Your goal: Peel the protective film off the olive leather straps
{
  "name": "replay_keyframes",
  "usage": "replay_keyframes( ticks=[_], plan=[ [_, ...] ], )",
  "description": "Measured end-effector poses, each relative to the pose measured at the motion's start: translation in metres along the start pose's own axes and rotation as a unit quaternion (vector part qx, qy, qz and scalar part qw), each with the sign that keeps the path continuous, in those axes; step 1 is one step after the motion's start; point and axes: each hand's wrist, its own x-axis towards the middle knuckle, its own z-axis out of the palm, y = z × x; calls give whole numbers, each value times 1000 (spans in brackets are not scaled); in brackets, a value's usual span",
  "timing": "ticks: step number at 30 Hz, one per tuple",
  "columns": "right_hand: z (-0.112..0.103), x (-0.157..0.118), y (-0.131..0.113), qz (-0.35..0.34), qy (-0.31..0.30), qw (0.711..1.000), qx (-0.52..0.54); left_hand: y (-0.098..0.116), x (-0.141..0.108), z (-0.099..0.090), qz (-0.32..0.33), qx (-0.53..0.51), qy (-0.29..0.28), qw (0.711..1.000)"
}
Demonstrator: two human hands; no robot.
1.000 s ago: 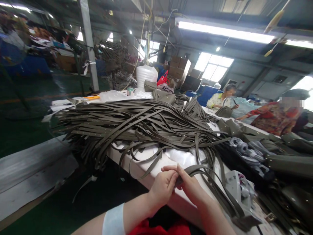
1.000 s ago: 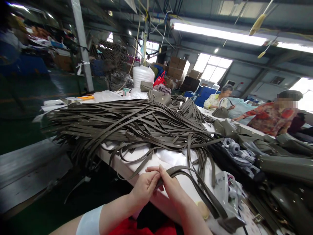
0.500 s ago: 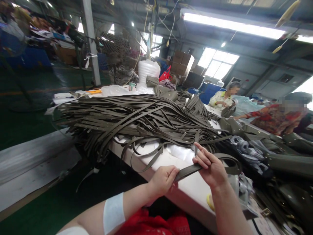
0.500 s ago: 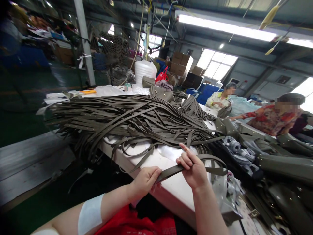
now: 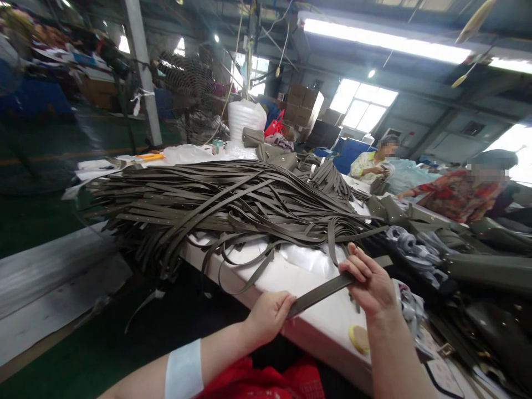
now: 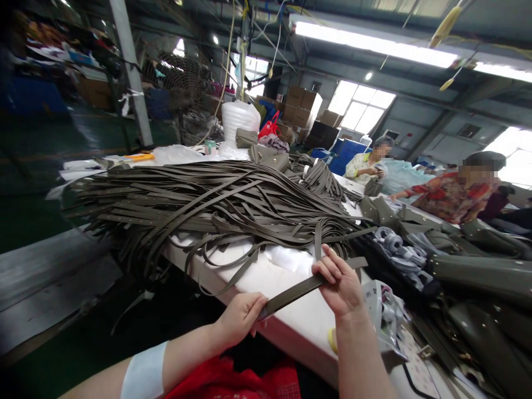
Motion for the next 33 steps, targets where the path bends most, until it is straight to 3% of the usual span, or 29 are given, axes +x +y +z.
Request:
replay_keyframes(
  ticks=[4, 9, 12, 15, 18, 21, 26, 28, 31, 33],
  plan=[
    [16, -8, 39, 50, -45, 997, -28, 7, 3, 8, 8, -31, -25, 999],
    [29, -20, 91, 103, -103, 988, -51, 8, 5, 14, 4, -64, 48, 997],
    [17, -15, 83, 106, -74, 992, -12, -6, -3, 13, -35, -49, 35, 998],
    [1, -6, 57, 52, -18, 997, 49, -24, -14, 11, -83, -49, -6, 995],
    [-3, -4, 43, 30, -5, 997, 77, -34, -21, 12, -105, -75, -46, 991],
    [8, -10, 57, 35, -22, 996, 81, -28, -21, 14, -91, -91, -53, 990],
    [30, -27, 113, 60, -69, 995, 35, -8, -12, 16, -39, -103, 8, 994],
    [30, -29, 123, 57, -85, 995, -17, -7, -10, 16, -31, -104, 21, 994],
    [19, -25, 109, 33, -76, 995, -61, -13, -13, 16, -34, -72, 9, 997],
    [9, -18, 86, 11, -32, 999, -21, -18, -15, 15, -36, -43, -2, 998]
  ],
)
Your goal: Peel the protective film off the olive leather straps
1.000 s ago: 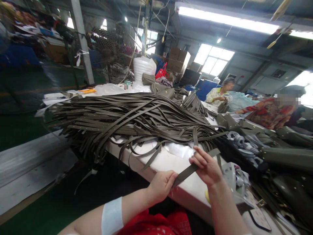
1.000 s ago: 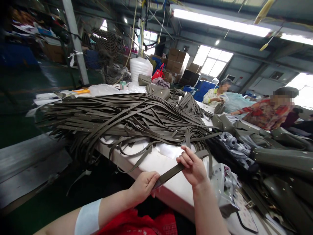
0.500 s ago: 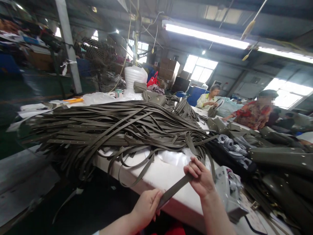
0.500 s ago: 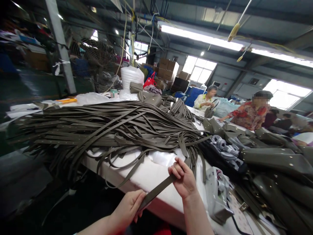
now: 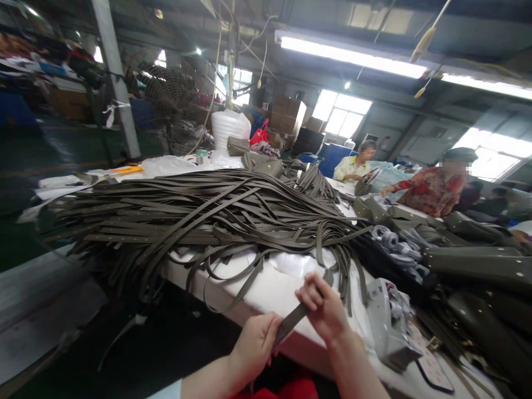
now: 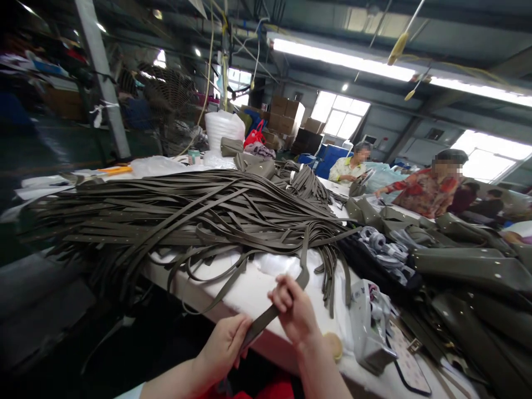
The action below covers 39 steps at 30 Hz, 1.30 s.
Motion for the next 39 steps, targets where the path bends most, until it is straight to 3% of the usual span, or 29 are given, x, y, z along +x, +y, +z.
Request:
replay_keyframes(
  ticks=[4, 6, 9, 13, 18, 21, 27, 34, 39],
  plan=[
    [-14, 10, -34, -48, 55, 996, 47, 5, -1, -3, 11, 27, -8, 1000],
    [-11, 8, -30, -51, 44, 997, 34, 13, 1, -2, 27, 32, 0, 999],
    [4, -3, -1, -19, 21, 1000, 4, 23, 6, 1, 53, 31, 23, 998],
    [13, -14, 31, 37, 7, 999, -18, 17, 6, 8, 47, 13, 48, 998],
    [-11, 3, 1, -6, 40, 999, 7, -2, 1, 10, -5, 16, 1, 1000],
    [-20, 11, -13, -38, 56, 998, -7, -2, 2, 9, 0, 17, -9, 1000],
    [-10, 2, 11, -41, 73, 990, -111, 9, 9, 11, 15, 12, 1, 1000],
    [-1, -19, -6, 10, 46, 999, 9, 4, 12, 12, 44, 41, -5, 998],
    [3, -23, -6, -22, 31, 987, -154, 18, 16, 11, 65, 39, -7, 997]
  ],
)
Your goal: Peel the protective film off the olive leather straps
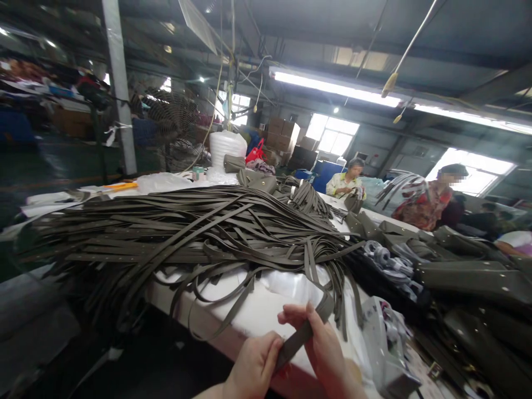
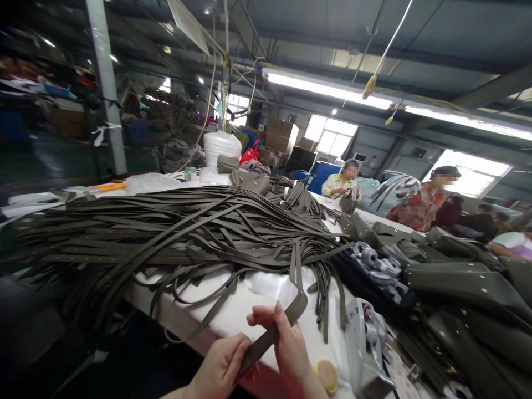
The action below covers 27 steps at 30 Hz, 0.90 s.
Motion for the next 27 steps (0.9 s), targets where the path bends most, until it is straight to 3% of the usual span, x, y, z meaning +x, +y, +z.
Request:
replay_keyframes(
  ticks=[4, 7, 10, 12, 14, 16, 21, 24, 27],
  plan=[
    [10, -8, 14, 25, -21, 994, -102, 10, 6, 1, 19, 16, 34, 999],
    [15, -14, 26, 56, -49, 995, -67, 14, 9, 3, 35, 4, 68, 997],
    [15, -16, 31, 49, -37, 997, -47, 18, 11, 7, -4, -80, 67, 995],
    [13, -15, 31, 48, -8, 998, -44, 19, 14, 10, -80, -207, 20, 975],
    [11, -14, 29, 57, 18, 998, -36, 20, 17, 11, -160, -331, -53, 928],
    [7, -13, 27, 61, 30, 997, -41, 19, 19, 8, -190, -379, -117, 898],
    [-9, -6, 18, 47, 44, 997, -41, 18, 12, 3, -143, -322, -189, 917],
    [-16, 1, 8, 7, 40, 999, -31, 24, 9, 5, -131, -305, -163, 929],
    [-12, 0, 3, -50, 21, 993, -103, 32, 9, 7, -96, -263, -111, 954]
  ],
)
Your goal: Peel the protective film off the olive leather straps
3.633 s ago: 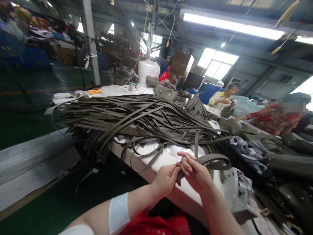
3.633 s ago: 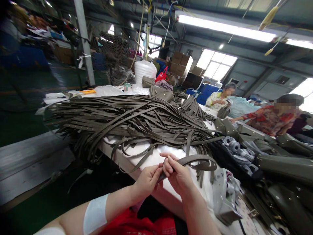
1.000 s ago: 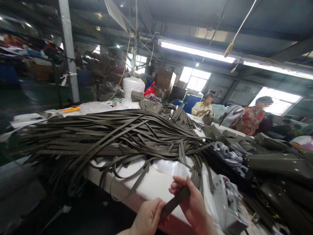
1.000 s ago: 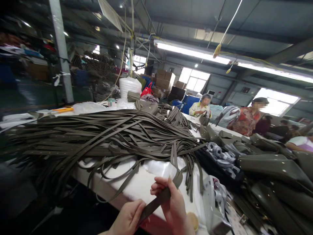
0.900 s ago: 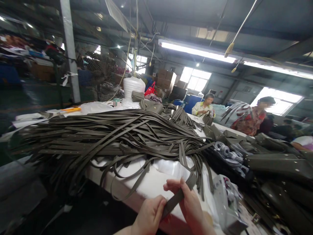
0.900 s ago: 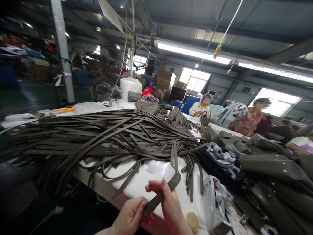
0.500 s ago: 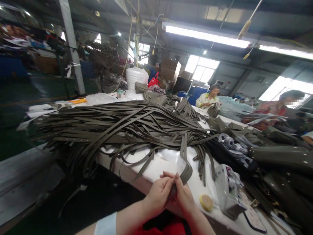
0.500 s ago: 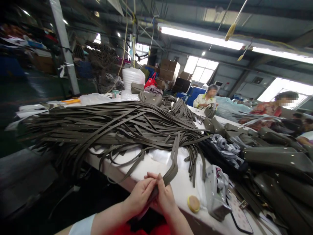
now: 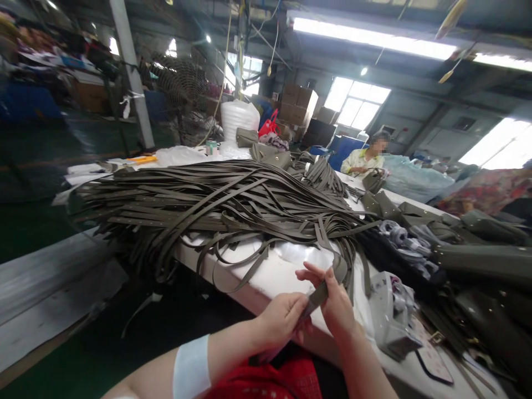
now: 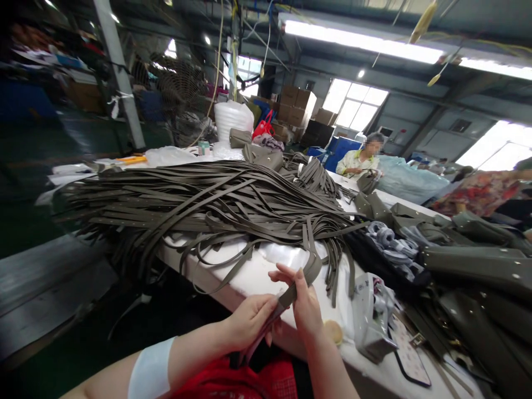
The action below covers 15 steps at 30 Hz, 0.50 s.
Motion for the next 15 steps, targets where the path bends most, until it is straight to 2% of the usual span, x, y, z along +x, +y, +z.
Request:
replay_keyframes(
  ticks=[3, 7, 10, 13, 15],
  plan=[
    [11, -12, 2, 0, -26, 998, -54, 7, -1, 2, 49, 43, 30, 997],
    [20, -25, 5, 54, -64, 997, 5, 9, -7, 1, 90, 91, 51, 991],
    [9, -14, -10, 44, -20, 991, 124, 1, -12, -1, 35, 107, 25, 993],
    [-15, 7, -38, 22, 23, 955, 294, -15, -18, -1, -48, 118, -17, 992],
    [-31, 17, -53, 9, 31, 942, 335, -27, -22, -1, -83, 113, -33, 990]
  ],
)
